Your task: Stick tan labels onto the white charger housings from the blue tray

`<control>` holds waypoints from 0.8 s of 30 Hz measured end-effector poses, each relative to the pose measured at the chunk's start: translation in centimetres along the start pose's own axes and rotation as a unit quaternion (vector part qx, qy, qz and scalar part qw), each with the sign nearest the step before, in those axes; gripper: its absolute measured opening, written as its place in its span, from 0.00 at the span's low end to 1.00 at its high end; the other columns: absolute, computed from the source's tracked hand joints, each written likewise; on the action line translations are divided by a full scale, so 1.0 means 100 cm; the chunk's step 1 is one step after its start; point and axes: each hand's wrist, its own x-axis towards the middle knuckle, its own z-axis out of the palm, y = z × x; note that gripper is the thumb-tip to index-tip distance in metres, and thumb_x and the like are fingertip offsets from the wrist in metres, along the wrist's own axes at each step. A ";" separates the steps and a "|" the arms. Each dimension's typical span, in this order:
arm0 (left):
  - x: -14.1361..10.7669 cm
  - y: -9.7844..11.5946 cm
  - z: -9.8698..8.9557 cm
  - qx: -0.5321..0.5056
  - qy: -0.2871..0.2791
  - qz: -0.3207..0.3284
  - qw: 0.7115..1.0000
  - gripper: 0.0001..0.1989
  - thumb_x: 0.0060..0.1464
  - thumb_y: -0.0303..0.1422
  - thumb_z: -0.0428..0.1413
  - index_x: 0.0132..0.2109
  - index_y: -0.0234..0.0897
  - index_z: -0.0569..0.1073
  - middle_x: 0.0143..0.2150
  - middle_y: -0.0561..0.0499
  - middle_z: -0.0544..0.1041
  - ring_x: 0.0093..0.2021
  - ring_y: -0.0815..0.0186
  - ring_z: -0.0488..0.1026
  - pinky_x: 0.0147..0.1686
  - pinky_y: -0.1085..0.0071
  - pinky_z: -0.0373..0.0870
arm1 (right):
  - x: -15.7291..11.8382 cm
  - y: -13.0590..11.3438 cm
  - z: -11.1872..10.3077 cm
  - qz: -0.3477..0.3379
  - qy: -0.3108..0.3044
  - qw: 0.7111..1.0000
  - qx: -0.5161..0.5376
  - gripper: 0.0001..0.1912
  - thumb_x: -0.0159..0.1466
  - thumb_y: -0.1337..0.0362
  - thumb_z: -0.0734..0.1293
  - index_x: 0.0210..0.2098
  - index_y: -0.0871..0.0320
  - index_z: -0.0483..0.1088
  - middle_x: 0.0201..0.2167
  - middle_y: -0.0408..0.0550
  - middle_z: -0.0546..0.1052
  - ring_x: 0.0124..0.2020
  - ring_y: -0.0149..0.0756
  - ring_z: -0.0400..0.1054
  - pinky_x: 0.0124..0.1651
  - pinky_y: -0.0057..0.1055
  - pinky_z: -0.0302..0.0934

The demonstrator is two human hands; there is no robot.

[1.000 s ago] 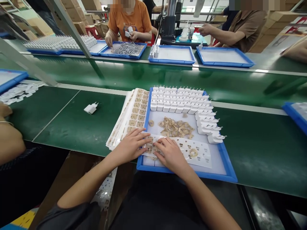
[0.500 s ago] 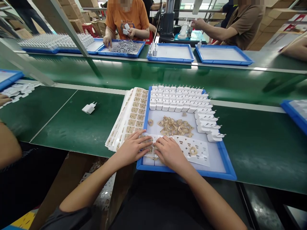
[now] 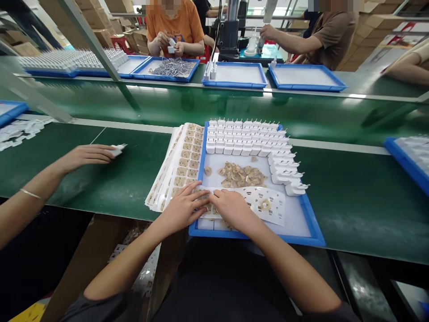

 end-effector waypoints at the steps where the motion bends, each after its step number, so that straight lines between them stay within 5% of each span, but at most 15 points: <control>1: 0.000 0.000 0.000 0.000 0.000 -0.002 1.000 0.15 0.66 0.37 0.53 0.56 0.44 0.78 0.61 0.49 0.77 0.69 0.46 0.61 0.65 0.43 0.64 | -0.002 0.002 0.000 -0.006 0.002 1.000 -0.001 0.08 0.68 0.73 0.64 0.45 0.60 0.72 0.40 0.52 0.78 0.40 0.43 0.73 0.38 0.34 0.64; 5: -0.002 0.001 0.002 -0.004 -0.005 -0.005 1.000 0.15 0.66 0.37 0.54 0.56 0.43 0.78 0.60 0.48 0.77 0.70 0.47 0.60 0.65 0.45 0.64 | -0.025 0.015 -0.004 -0.039 0.061 0.994 0.086 0.05 0.71 0.69 0.61 0.41 0.58 0.70 0.39 0.51 0.77 0.40 0.41 0.72 0.42 0.34 0.66; 11: 0.017 0.006 -0.013 0.017 0.002 0.014 1.000 0.11 0.63 0.35 0.57 0.50 0.41 0.80 0.54 0.45 0.79 0.65 0.46 0.65 0.64 0.45 0.62 | -0.078 0.028 -0.002 -0.023 0.238 0.916 0.322 0.05 0.68 0.71 0.64 0.38 0.55 0.68 0.33 0.45 0.77 0.35 0.34 0.72 0.41 0.30 0.66; 14: 0.065 0.027 -0.030 0.038 0.034 0.071 0.996 0.12 0.63 0.35 0.56 0.51 0.37 0.77 0.54 0.42 0.78 0.61 0.47 0.69 0.59 0.49 0.67 | -0.089 0.028 0.006 -0.012 0.265 0.912 0.314 0.06 0.64 0.73 0.65 0.35 0.55 0.68 0.30 0.45 0.76 0.31 0.34 0.70 0.37 0.30 0.66; 17: 0.132 0.066 -0.030 0.042 0.062 0.211 0.975 0.17 0.65 0.30 0.54 0.60 0.35 0.71 0.59 0.42 0.75 0.61 0.54 0.70 0.60 0.56 0.66 | -0.091 0.028 0.014 -0.007 0.277 0.910 0.307 0.05 0.65 0.71 0.65 0.36 0.55 0.69 0.29 0.45 0.77 0.31 0.35 0.71 0.36 0.30 0.66; 21: 0.212 0.120 0.012 0.103 0.067 0.440 0.890 0.22 0.63 0.22 0.53 0.62 0.41 0.70 0.66 0.48 0.71 0.68 0.57 0.63 0.67 0.57 0.57 | -0.092 0.029 0.021 -0.008 0.281 0.902 0.329 0.04 0.68 0.68 0.66 0.41 0.55 0.73 0.34 0.48 0.81 0.36 0.37 0.75 0.41 0.31 0.68; 24: 0.245 0.141 0.043 0.129 0.030 0.467 0.874 0.17 0.62 0.20 0.52 0.52 0.40 0.77 0.56 0.47 0.79 0.65 0.61 0.66 0.65 0.61 0.58 | -0.093 0.029 0.022 -0.029 0.273 0.899 0.341 0.04 0.69 0.68 0.67 0.40 0.54 0.74 0.34 0.48 0.82 0.36 0.37 0.75 0.42 0.32 0.69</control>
